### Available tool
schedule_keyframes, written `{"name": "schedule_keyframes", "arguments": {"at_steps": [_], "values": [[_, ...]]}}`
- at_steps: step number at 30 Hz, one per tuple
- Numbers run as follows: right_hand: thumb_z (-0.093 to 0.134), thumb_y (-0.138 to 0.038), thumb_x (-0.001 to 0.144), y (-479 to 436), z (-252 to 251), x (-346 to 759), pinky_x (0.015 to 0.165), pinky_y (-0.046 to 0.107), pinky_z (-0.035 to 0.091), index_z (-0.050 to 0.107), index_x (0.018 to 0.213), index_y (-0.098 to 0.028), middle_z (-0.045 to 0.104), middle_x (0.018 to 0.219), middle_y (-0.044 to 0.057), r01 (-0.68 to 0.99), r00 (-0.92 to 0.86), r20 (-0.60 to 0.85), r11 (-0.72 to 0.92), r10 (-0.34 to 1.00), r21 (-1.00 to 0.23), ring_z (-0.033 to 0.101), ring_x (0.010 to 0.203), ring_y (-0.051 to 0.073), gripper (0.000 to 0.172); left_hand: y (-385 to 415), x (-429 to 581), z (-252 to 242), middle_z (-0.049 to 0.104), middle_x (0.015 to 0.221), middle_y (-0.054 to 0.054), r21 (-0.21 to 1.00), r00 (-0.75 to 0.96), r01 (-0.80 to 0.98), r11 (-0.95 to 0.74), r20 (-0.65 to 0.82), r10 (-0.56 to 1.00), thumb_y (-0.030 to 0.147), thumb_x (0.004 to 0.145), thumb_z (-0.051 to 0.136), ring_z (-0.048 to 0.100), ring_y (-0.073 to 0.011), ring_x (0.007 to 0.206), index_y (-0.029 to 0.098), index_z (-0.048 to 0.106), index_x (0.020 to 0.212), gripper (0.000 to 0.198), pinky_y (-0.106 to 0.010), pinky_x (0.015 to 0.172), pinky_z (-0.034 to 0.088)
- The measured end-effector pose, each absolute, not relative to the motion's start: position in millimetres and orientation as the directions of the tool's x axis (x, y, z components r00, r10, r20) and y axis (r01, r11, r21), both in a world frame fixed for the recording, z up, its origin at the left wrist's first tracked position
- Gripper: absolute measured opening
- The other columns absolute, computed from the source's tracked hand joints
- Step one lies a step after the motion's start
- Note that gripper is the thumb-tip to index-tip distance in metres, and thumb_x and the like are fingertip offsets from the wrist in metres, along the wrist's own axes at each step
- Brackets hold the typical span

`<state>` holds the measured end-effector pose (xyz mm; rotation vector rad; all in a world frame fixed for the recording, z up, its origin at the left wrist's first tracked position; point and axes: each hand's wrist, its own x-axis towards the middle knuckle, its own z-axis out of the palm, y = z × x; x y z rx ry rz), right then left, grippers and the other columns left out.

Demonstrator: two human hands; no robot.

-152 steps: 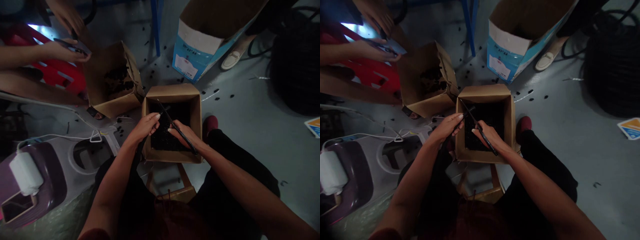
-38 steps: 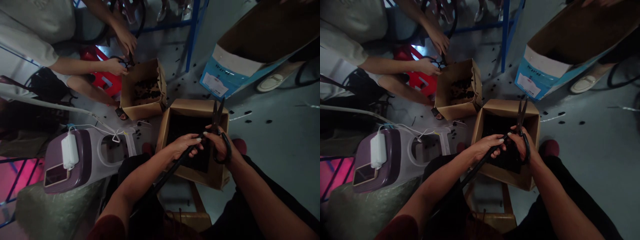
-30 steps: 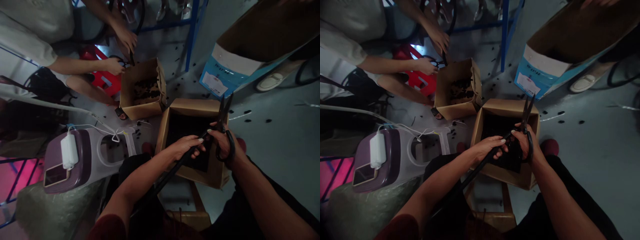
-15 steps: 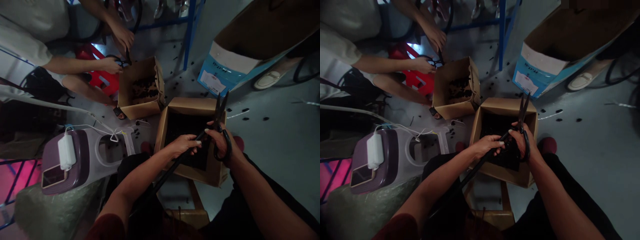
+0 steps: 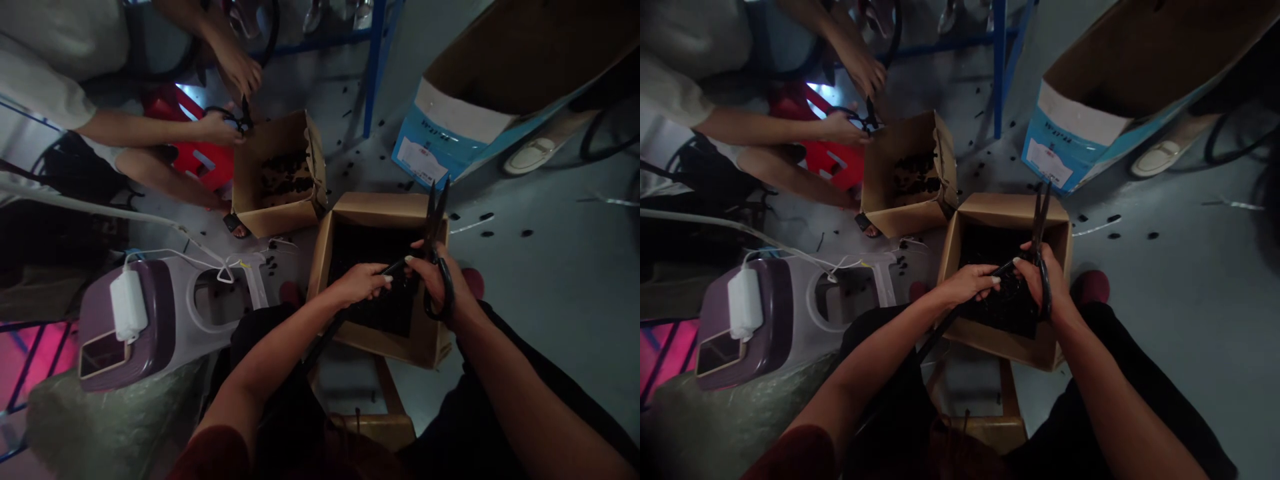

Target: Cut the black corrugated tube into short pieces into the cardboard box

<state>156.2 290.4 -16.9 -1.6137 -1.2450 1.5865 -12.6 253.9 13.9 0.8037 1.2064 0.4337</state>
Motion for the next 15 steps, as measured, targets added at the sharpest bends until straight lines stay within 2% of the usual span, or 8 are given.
{"name": "schedule_keyframes", "arguments": {"at_steps": [2,5,15], "values": [[0.063,-0.042,0.069,289.6,-19.3,157.2,0.067,0.035,0.046,0.05,0.101,-0.026,0.059,0.07,-0.003,0.279,-0.101,-0.437,-0.396,0.894,-0.875,0.06,0.065,0.02,0.038,255.5,-13.0,16.4,0.049,0.068,0.004,0.744,0.3,0.157,0.65,-0.663,0.686,0.026,0.082,0.049,0.038,-0.0031,0.049,0.013,0.06,0.094,0.02,-0.017,0.046,0.03],[0.064,-0.043,0.069,288.9,-22.7,156.6,0.066,0.035,0.046,0.052,0.101,-0.025,0.06,0.068,-0.003,0.296,-0.087,-0.434,-0.393,0.896,-0.871,0.061,0.064,0.019,0.038,256.9,-14.0,19.7,0.049,0.07,0.004,0.738,0.244,0.133,0.662,-0.672,0.699,0.032,0.085,0.047,0.035,-0.003,0.047,0.014,0.057,0.109,0.032,-0.018,0.045,0.026],[0.066,-0.043,0.07,286.1,-34.4,153.2,0.062,0.031,0.048,0.053,0.103,-0.025,0.063,0.069,-0.003,0.237,-0.137,-0.433,-0.395,0.891,-0.887,0.062,0.062,0.017,0.04,261.2,-26.1,18.4,0.055,0.066,0.002,0.803,0.178,0.337,0.492,-0.568,0.804,0.031,0.087,0.045,0.042,-0.0066,0.055,0.014,0.062,0.105,0.031,-0.019,0.053,0.03]]}}
